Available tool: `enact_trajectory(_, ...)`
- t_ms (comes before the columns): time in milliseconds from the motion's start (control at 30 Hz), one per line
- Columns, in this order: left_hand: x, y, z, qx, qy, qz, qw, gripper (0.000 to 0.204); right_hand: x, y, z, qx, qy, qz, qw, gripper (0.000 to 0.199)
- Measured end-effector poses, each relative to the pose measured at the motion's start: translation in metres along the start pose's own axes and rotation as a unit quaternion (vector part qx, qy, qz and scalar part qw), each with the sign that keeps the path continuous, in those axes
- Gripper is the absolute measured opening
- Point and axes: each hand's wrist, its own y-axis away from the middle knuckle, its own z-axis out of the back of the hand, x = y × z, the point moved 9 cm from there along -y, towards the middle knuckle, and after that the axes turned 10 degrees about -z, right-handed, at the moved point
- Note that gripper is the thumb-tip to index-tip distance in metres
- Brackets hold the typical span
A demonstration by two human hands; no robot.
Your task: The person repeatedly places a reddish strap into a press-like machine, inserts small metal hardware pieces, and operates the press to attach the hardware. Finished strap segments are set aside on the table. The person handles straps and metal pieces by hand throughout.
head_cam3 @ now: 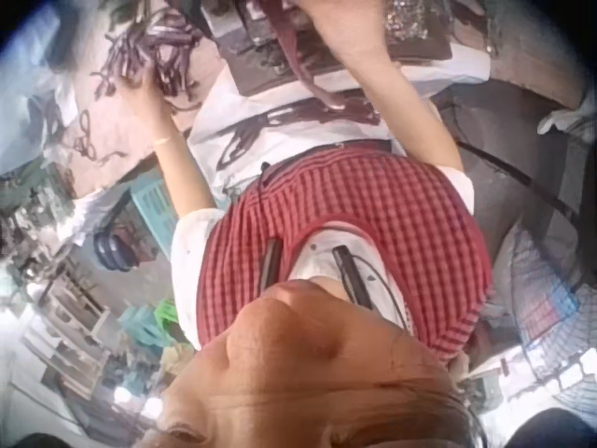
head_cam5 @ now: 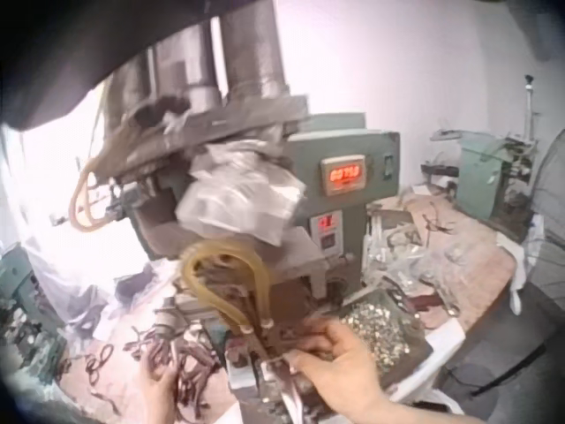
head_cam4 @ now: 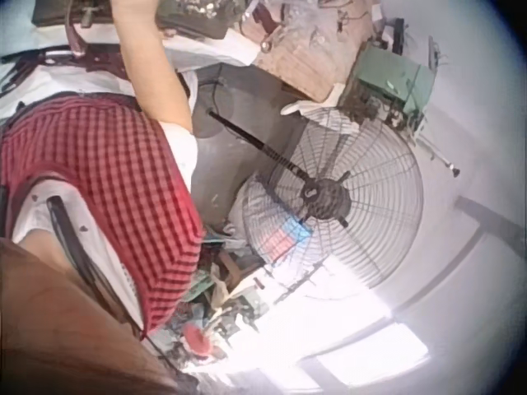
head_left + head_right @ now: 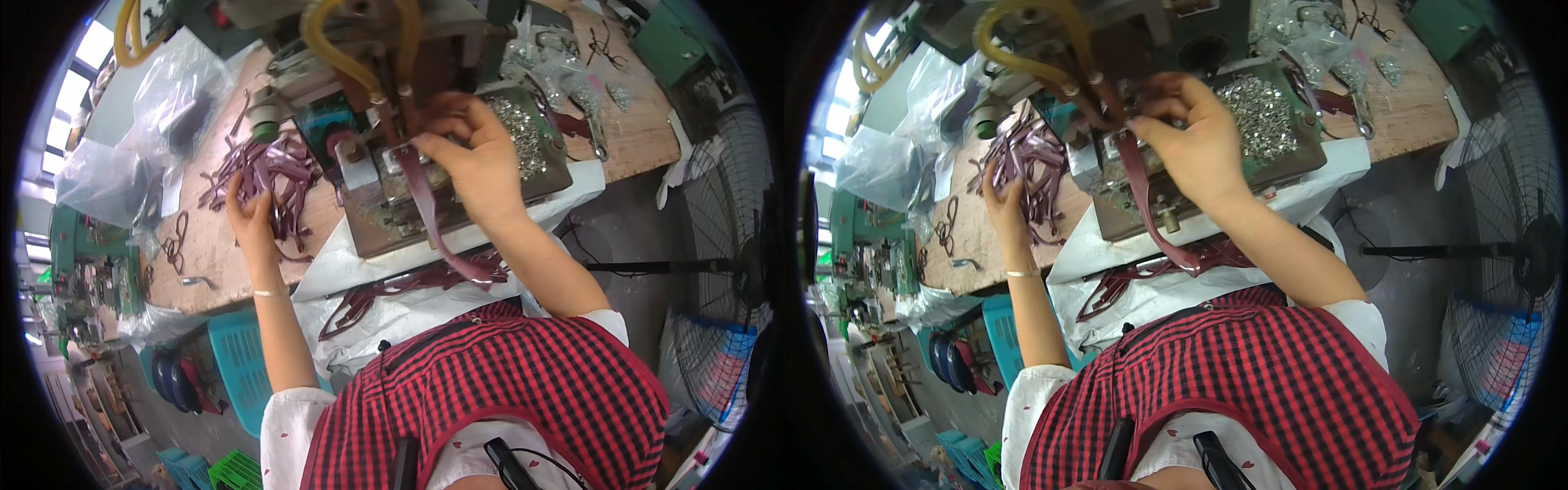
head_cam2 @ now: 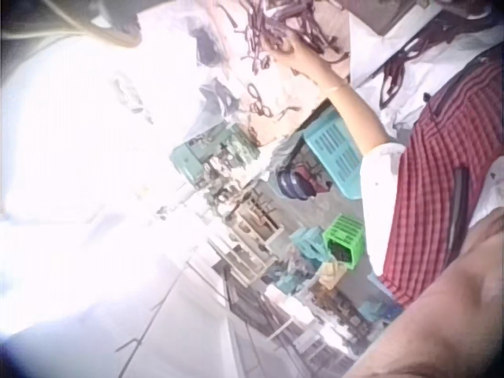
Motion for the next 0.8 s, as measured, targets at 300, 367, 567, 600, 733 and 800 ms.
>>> enact_trajectory(300, -0.064, 0.038, -0.025, -0.015, 0.050, 0.034, 0.998, 0.017, 0.033, 0.035, -0.023, 0.069, -0.026, -0.022, 0.997, 0.048)
enact_trajectory(367, -0.128, 0.052, -0.029, -0.047, -0.066, -0.081, 0.993, 0.010, 0.041, 0.043, -0.008, 0.091, 0.054, 0.020, 0.994, 0.044)
enact_trajectory(567, -0.247, 0.107, -0.156, 0.233, -0.243, -0.528, 0.780, 0.026, 0.011, 0.049, 0.118, -0.186, 0.595, 0.102, 0.775, 0.029)
enact_trajectory(600, -0.244, 0.116, -0.161, 0.215, -0.230, -0.574, 0.756, 0.025, -0.001, 0.045, 0.118, -0.184, 0.588, 0.129, 0.777, 0.029)
enact_trajectory(733, -0.238, 0.120, -0.177, 0.207, -0.241, -0.586, 0.746, 0.023, -0.017, 0.030, 0.115, -0.199, 0.551, 0.191, 0.787, 0.017)
enact_trajectory(800, -0.233, 0.116, -0.177, 0.213, -0.239, -0.583, 0.747, 0.024, -0.010, 0.020, 0.109, -0.200, 0.552, 0.204, 0.784, 0.012)
